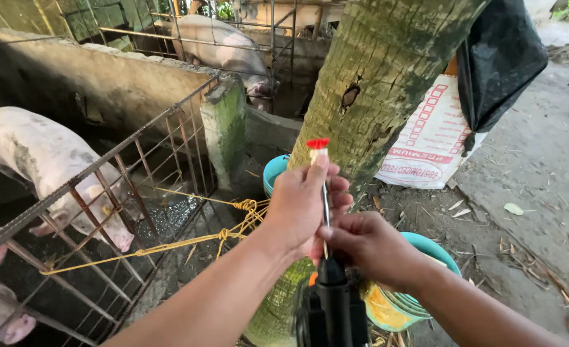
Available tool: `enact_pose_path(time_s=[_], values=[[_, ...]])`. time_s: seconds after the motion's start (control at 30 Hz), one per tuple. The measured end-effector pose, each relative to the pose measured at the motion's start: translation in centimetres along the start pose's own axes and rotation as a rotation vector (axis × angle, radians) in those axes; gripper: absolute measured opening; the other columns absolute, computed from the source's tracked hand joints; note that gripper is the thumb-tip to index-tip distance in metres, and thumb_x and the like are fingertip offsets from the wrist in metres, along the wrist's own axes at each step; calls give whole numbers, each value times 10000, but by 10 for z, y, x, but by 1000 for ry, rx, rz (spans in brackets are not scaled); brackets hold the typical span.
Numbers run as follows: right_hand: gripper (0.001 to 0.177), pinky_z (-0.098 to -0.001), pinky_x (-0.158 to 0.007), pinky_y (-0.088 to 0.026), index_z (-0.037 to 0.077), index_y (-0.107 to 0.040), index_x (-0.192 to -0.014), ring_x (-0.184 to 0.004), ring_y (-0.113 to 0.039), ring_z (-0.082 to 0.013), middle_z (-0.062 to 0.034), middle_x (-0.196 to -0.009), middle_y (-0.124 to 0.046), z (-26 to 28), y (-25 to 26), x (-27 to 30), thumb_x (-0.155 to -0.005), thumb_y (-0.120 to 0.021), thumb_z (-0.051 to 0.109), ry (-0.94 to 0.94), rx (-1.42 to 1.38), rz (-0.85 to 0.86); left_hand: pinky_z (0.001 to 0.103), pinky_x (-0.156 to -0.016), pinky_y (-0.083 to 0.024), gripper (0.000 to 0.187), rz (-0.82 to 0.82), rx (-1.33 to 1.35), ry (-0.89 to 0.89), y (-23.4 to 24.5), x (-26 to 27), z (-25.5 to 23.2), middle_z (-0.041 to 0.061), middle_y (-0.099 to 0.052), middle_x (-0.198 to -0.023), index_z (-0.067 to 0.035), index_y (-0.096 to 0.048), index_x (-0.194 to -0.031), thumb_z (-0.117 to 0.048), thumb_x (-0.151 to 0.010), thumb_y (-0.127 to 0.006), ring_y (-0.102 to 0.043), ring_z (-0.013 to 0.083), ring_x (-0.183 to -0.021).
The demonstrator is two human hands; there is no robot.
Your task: Using a high-pressure water sprayer to clean a pig enclosure and bathe the pigs.
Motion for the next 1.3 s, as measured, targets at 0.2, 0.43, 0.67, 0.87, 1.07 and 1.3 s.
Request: enact_pose_path(time_s=[0.2,0.43,0.67,0.87,1.07,1.3], values=[[475,-354,-963,-534,48,-600,-1331,-1078,-674,-195,-98,-1194,-741,-76,30,5,-902,-603,254,84,-33,19,255,-378,-339,340,-81,56,-237,-9,-21,-78,3,-507,-659,-44,-639,-902,-353,-1020,-560,-401,91,-447],[862,-401,-1100,-403,39,-399,-1552,-1322,-482,-241,-171,-1440,-560,-93,2,23,-844,-808,311,683,384,231,221,-396,-285,347,-233,322,-148,46,-83,-137,4,-496,-663,-54,-605,-903,-364,-1051,-558,-394,91,-463],[535,-379,-1073,-469,-3,-616,-1250,-1255,-627,-193,-104,-1286,-705,-32,-40,57,-806,-849,182,287,74,325,255,-391,-274,357,-521,374,-90,129,-114,-172,-22,-461,-636,-136,-495,-804,-407,-1030,-548,-374,102,-444],[474,-417,-916,-538,31,-645,-1189,-996,-732,-259,-157,-993,-762,-41,-48,41,-759,-840,75,13,-386,108,367,-518,-399,275,-553,274,-15,146,-110,-126,38,-552,-739,-101,-549,-873,-332,-1022,-563,-502,176,-580],[300,-362,-627,-510,25,-667,-1005,-635,-644,-203,-92,-687,-652,-21,-30,20,-737,-783,94,-65,-313,-107,478,-645,-526,204,-577,202,93,142,-110,-26,96,-644,-842,-67,-602,-942,-257,-1014,-579,-631,249,-717],[145,-349,-532,-434,39,-677,-832,-552,-557,-152,-38,-624,-611,-6,22,-7,-722,-723,119,1,132,-98,498,-767,-584,203,-572,95,94,109,-114,-2,99,-706,-900,-108,-638,-954,-301,-1001,-599,-690,281,-798]])
Point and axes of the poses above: each hand's wrist, its own x-axis away from the middle knuckle, its own y-axis out of the back of the hand, z = x × y, the point moved 2 cm from there along -x, towards the middle knuckle
